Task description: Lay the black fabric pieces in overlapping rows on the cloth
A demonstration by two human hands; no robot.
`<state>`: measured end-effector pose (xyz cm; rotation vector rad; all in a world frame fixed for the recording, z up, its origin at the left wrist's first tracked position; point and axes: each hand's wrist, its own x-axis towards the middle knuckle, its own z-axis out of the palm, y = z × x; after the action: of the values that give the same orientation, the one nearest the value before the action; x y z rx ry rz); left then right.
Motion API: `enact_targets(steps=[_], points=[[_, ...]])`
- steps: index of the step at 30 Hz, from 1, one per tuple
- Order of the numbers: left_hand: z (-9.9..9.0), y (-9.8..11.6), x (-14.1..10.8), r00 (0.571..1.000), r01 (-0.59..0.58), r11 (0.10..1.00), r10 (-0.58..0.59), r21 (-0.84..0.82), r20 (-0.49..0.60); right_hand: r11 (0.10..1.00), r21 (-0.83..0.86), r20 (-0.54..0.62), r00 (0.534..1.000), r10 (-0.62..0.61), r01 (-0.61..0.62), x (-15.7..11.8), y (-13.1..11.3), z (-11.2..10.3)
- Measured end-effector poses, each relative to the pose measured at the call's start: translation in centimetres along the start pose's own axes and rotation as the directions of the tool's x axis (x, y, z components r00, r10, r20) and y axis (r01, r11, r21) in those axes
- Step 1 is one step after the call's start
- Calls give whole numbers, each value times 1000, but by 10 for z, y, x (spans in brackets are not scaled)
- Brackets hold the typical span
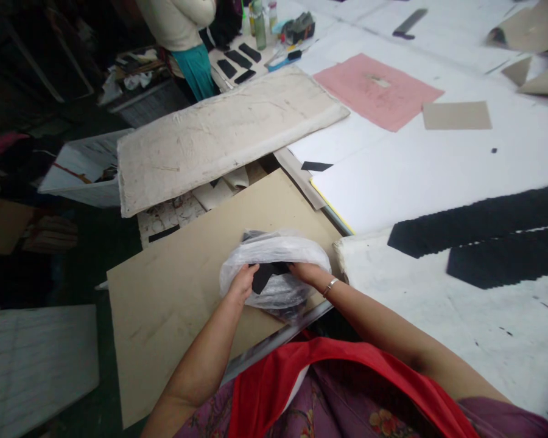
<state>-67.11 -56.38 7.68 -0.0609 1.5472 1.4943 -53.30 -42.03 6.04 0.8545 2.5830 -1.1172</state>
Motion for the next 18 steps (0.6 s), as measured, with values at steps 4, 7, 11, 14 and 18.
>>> enact_targets(steps=[4, 7, 11, 14, 18], points=[[1, -1, -5, 995, 87, 994, -89, 66, 40, 959, 80, -158, 954, -256, 271, -39, -5, -10], [8, -1, -15, 965, 180, 979, -195, 99, 176, 877, 5, -268, 845, -462, 481, -73, -10, -14], [25, -2, -34, 865, 346, 935, -352, 85, 358, 802, -124, -209, 775, -597, 585, -99, -8, -18], [38, -4, -47, 770, 419, 904, -404, 86, 494, 771, -156, -181, 749, -637, 618, -110, -1, -20], [45, -3, -63, 727, 358, 925, -364, 131, 583, 759, -148, -198, 733, -651, 634, -125, 3, -21]])
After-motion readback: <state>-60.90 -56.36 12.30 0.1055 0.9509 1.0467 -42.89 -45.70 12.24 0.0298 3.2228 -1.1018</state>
